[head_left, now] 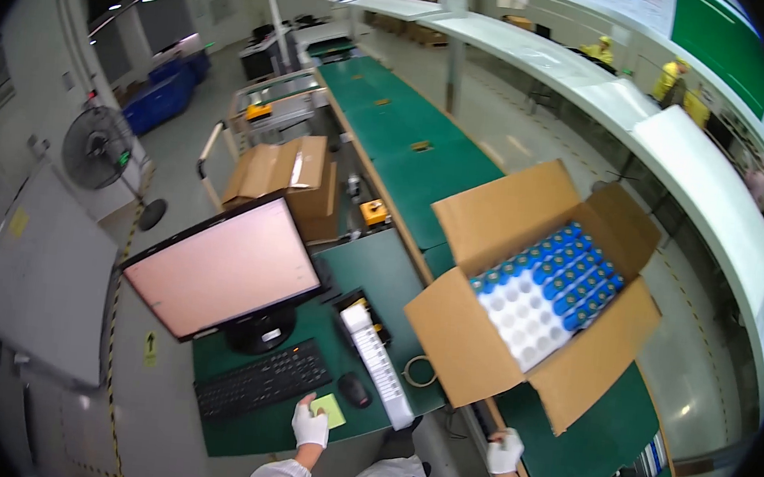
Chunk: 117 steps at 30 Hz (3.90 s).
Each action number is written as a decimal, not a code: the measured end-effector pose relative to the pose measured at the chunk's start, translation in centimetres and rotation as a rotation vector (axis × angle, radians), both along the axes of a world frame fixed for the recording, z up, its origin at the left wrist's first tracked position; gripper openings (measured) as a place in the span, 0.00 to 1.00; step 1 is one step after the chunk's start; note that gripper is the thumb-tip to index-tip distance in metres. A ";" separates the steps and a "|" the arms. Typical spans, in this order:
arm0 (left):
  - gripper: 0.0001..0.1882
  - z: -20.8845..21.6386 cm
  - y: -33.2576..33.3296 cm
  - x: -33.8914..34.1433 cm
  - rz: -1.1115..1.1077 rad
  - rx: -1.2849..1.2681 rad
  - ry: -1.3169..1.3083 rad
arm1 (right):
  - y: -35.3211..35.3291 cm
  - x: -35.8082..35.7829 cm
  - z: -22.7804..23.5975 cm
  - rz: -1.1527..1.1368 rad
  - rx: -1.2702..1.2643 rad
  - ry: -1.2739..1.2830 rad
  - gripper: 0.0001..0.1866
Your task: The person scans battery cells from a box and places them into a tray, then prints and applies a label to a cell. After handling a white plastic frame, they continue transferring more battery cells from the box into the tray by hand.
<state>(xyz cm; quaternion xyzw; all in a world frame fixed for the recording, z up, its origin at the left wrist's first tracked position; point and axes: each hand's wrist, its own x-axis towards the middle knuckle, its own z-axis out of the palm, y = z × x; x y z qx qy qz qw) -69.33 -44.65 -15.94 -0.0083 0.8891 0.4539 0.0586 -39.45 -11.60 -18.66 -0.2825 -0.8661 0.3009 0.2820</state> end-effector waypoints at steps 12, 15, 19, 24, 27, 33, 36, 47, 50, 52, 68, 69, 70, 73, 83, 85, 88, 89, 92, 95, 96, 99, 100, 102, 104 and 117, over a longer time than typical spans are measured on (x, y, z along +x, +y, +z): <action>0.80 1.1 -10.9 1.5 0.061 -0.907 -0.709 | -15.6 -23.7 1.3 0.655 0.024 -0.065 0.24; 0.82 0.1 -12.6 1.3 0.055 -0.908 -0.712 | -17.9 -24.7 0.3 0.604 0.138 -0.150 0.28; 0.83 -0.1 -12.2 1.1 -0.142 -0.961 -0.712 | -17.8 -25.1 -1.2 0.583 0.090 -0.147 0.31; 0.70 -3.4 -13.6 0.6 -0.166 -0.978 -0.640 | -18.0 -25.9 -2.4 0.600 0.129 -0.132 0.32; 0.70 -3.5 -13.5 -0.1 -0.139 -0.946 -0.655 | -17.9 -26.2 -2.7 0.591 0.165 -0.110 0.34; 0.82 -0.1 -12.6 -0.3 -0.112 -0.904 -0.719 | -17.6 -26.2 -3.0 0.597 0.206 -0.109 0.36; 0.84 0.5 -12.2 -0.6 -0.120 -0.899 -0.746 | -17.3 -26.0 -4.1 0.600 0.247 -0.065 0.41; 0.84 -0.3 -12.7 -0.5 -0.103 -0.895 -0.722 | -17.6 -26.2 -4.1 0.602 0.203 -0.098 0.39; 0.84 -0.1 -12.6 -0.6 -0.103 -0.890 -0.716 | -17.6 -26.1 -4.2 0.602 0.215 -0.099 0.38; 0.83 0.4 -12.5 -0.5 -0.110 -0.897 -0.731 | -17.6 -26.1 -4.2 0.600 0.227 -0.100 0.38; 0.85 1.5 -12.4 0.0 -0.029 -0.928 -0.733 | -10.9 -22.9 4.8 0.302 0.295 0.094 0.34; 0.86 1.4 -12.2 -0.4 0.015 -0.911 -0.752 | -8.5 -22.7 3.8 0.115 0.324 0.085 0.32; 0.86 0.9 -12.6 -0.4 -0.010 -0.919 -0.743 | -7.2 -22.8 3.5 -0.066 0.172 -0.105 0.31; 0.85 1.8 -11.2 -0.7 -0.132 -0.953 -0.788 | -3.5 -21.6 1.2 -0.280 -0.099 -0.352 0.34; 0.82 0.9 -11.2 -0.1 -0.162 -1.009 -0.768 | -2.1 -17.5 -0.1 -0.175 -0.216 -0.207 0.24; 0.72 2.3 -10.8 -0.1 -0.130 -0.968 -0.741 | -2.5 -14.9 1.5 0.080 -0.692 -0.346 0.16; 0.74 2.7 -11.0 -0.4 -0.142 -0.939 -0.764 | -5.4 -14.7 4.2 0.297 -0.370 -0.551 0.17; 0.75 2.8 -11.0 -0.4 -0.173 -0.938 -0.782 | -5.3 -14.5 4.7 0.370 -0.288 -0.682 0.21; 0.71 0.8 -11.5 -0.3 -0.135 -0.957 -0.761 | -6.0 -15.6 5.3 0.376 -0.203 -0.829 0.22; 0.71 2.9 -10.6 -0.5 -0.214 -0.941 -0.790 | -6.3 -15.6 5.3 0.331 -0.215 -0.860 0.22; 0.73 3.1 -10.6 -0.5 -0.197 -0.958 -0.800 | -6.6 -15.6 5.3 0.303 -0.220 -0.837 0.23; 0.76 3.3 -10.6 -0.3 -0.117 -0.953 -0.806 | -6.4 -16.0 5.6 0.282 -0.216 -0.819 0.23; 0.76 3.3 -10.4 -0.4 -0.108 -0.947 -0.808 | -6.4 -16.0 5.6 0.285 -0.213 -0.824 0.23; 0.80 3.1 -10.4 -0.6 -0.087 -0.959 -0.829 | -6.0 -15.8 5.3 0.281 -0.231 -0.777 0.23; 0.83 1.4 -11.2 -0.8 -0.072 -0.958 -0.827 | -6.2 -16.3 5.8 0.240 -0.271 -0.729 0.22; 0.84 1.5 -12.1 -0.3 -0.041 -0.981 -0.797 | -0.1 -21.4 -3.4 -0.170 -0.071 -0.362 0.30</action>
